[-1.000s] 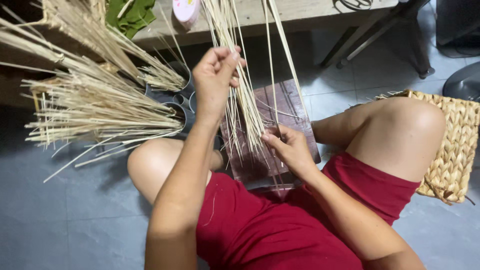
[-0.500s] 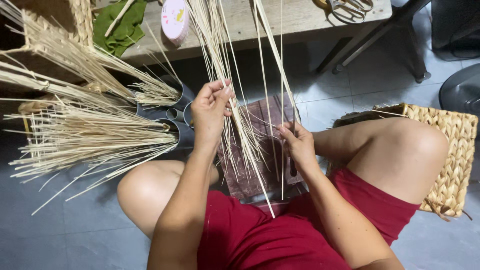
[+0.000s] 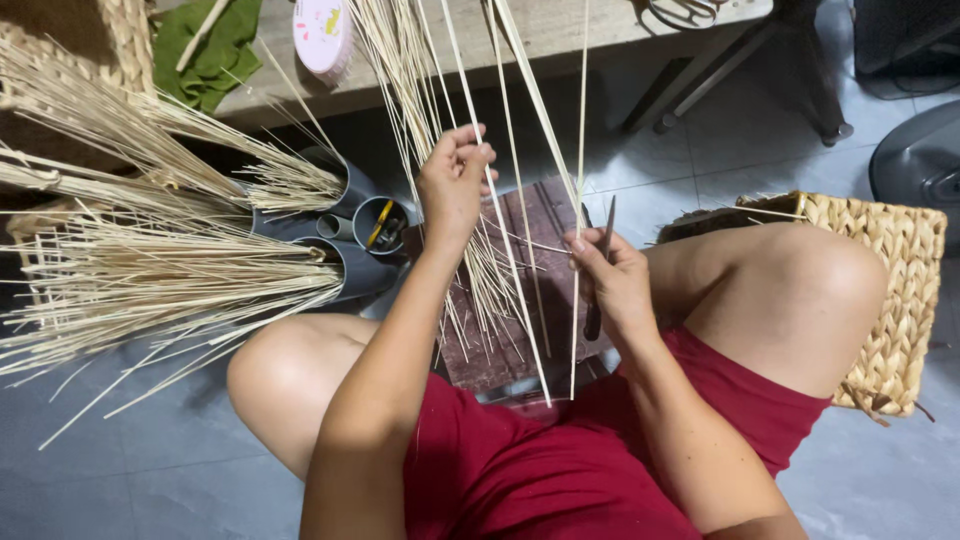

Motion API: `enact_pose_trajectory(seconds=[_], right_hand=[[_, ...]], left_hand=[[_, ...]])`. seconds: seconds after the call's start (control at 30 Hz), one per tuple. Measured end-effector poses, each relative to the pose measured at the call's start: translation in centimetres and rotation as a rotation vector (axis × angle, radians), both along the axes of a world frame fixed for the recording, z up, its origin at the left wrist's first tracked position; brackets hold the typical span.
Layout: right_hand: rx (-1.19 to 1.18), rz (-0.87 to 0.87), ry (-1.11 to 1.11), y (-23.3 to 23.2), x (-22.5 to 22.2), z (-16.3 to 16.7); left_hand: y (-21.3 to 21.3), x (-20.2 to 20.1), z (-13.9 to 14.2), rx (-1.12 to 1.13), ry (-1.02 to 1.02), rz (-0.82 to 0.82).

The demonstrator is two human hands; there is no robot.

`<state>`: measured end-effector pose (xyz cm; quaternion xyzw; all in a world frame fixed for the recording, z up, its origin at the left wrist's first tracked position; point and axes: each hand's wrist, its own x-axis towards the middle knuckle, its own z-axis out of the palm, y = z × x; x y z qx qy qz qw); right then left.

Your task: The person sits on the floor and splits thin bamboo sticks into narrow strips, using a small knife to shave and divide each stick while holding it over a wooden block, placing finished strips with a growing pile of split bamboo pieces beside them.

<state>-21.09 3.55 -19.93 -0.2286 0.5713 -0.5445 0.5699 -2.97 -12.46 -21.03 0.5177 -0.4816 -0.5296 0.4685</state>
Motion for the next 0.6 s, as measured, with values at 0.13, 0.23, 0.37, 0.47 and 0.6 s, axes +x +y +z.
enact_pose_trajectory(seconds=[0.13, 0.23, 0.37, 0.47, 0.6], right_hand=[[-0.072, -0.004, -0.032, 0.3, -0.5, 1.1], [-0.086, 0.007, -0.042, 0.5, -0.3, 1.2], [-0.091, 0.068, -0.086, 0.9, 1.0, 0.4], [-0.083, 0.108, -0.07, 1.2, 2.0, -0.2], [-0.035, 0.197, -0.049, 1.7, 2.5, -0.3]], left_hand=[[-0.3, -1.8, -0.2, -0.245, -0.143, 0.004], [0.9, -2.8, 0.6, -0.357, -0.268, -0.068], [3.7, -3.5, 2.6, 0.001, -0.154, -0.405], [5.9, -3.3, 4.3, 0.054, 0.01, -0.443], [7.1, -1.5, 6.7, 0.08, 0.035, -0.393]])
